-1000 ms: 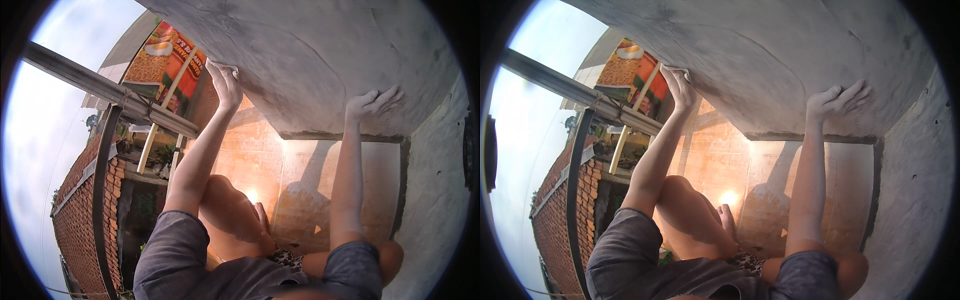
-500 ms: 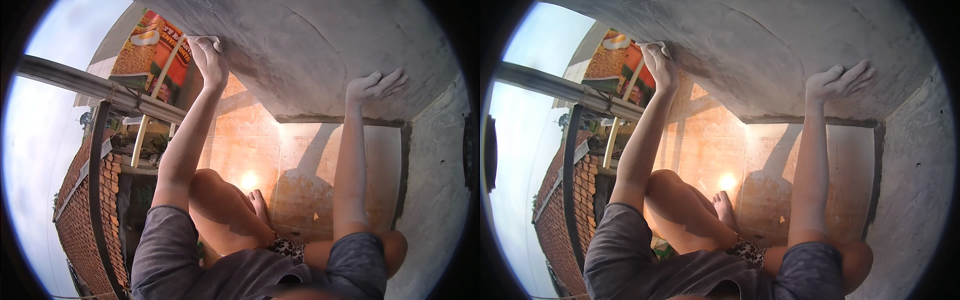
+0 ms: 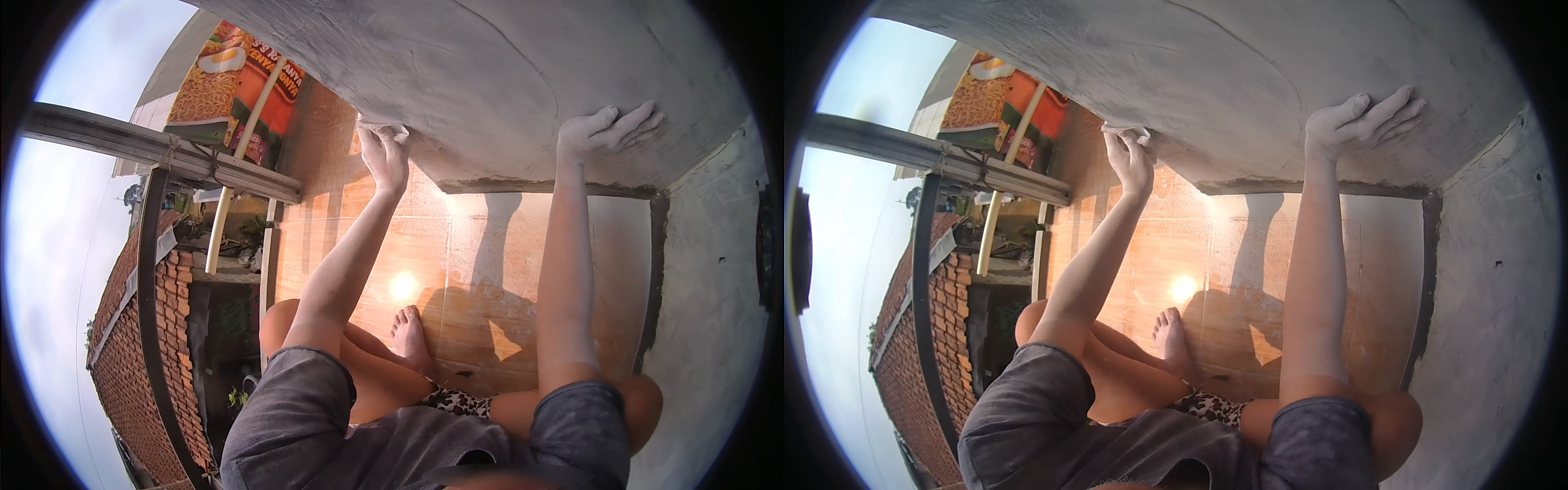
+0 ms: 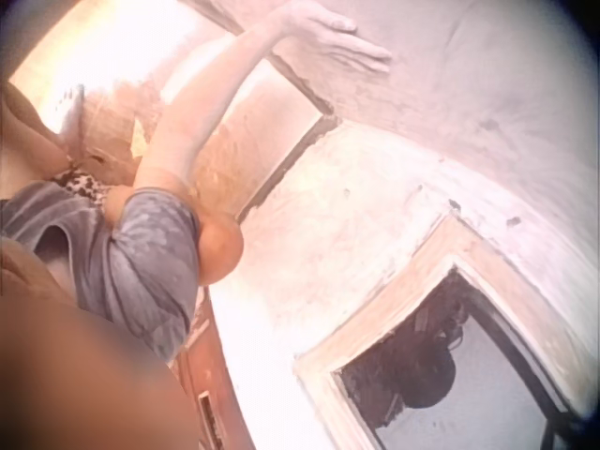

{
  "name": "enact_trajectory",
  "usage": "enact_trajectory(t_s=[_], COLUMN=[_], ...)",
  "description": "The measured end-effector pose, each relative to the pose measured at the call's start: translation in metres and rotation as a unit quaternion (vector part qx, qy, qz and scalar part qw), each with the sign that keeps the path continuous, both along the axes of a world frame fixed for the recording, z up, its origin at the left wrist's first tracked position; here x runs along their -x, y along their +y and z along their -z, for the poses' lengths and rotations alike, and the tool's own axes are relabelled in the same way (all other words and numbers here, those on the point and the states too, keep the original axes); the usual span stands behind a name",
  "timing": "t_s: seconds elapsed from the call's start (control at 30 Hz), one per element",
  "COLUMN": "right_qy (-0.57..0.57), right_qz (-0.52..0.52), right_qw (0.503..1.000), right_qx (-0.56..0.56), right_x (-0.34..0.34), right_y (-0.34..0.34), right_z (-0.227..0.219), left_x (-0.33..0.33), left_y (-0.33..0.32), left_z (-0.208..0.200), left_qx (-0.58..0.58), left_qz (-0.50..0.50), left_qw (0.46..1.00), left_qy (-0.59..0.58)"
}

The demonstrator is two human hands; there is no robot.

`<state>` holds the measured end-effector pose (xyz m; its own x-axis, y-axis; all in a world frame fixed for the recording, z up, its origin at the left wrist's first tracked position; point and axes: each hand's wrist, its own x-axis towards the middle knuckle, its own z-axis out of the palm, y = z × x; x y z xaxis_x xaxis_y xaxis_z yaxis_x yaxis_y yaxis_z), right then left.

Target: The person smooths a freshly plastered ceiling by hand, using both hands to rub and flatten the surface. The person works across different sections of the ceiling, repeatedly smoothing the same areas to achieve an even finish.

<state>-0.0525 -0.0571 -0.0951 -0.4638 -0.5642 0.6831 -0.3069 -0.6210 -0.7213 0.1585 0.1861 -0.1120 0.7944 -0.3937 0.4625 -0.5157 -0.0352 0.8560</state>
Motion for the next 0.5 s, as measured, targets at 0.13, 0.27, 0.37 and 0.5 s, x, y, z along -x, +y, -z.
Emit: enact_trajectory(t_s=[0.13, 0.27, 0.37, 0.5], right_qy=[-0.007, -0.007, -0.002, -0.018], right_qz=[-0.020, -0.024, -0.028, -0.034], right_qw=[0.999, 1.000, 0.999, 0.999], right_qx=[0.029, 0.016, -0.014, 0.002], right_x=[-0.001, -0.001, -0.001, 0.000], right_y=[-0.002, 0.002, 0.006, 0.006], right_z=[0.004, -0.002, -0.006, -0.005], left_x=[-0.008, 0.013, 0.021, 0.011], left_y=[-0.018, -0.022, -0.023, -0.020], left_z=[-0.001, 0.039, 0.049, 0.019], left_qx=[0.042, 0.066, 0.078, 0.112], left_qz=[-0.023, -0.041, 0.001, 0.037], left_qw=[0.993, 0.992, 0.997, 0.992], left_qy=[-0.106, -0.099, -0.022, -0.050])
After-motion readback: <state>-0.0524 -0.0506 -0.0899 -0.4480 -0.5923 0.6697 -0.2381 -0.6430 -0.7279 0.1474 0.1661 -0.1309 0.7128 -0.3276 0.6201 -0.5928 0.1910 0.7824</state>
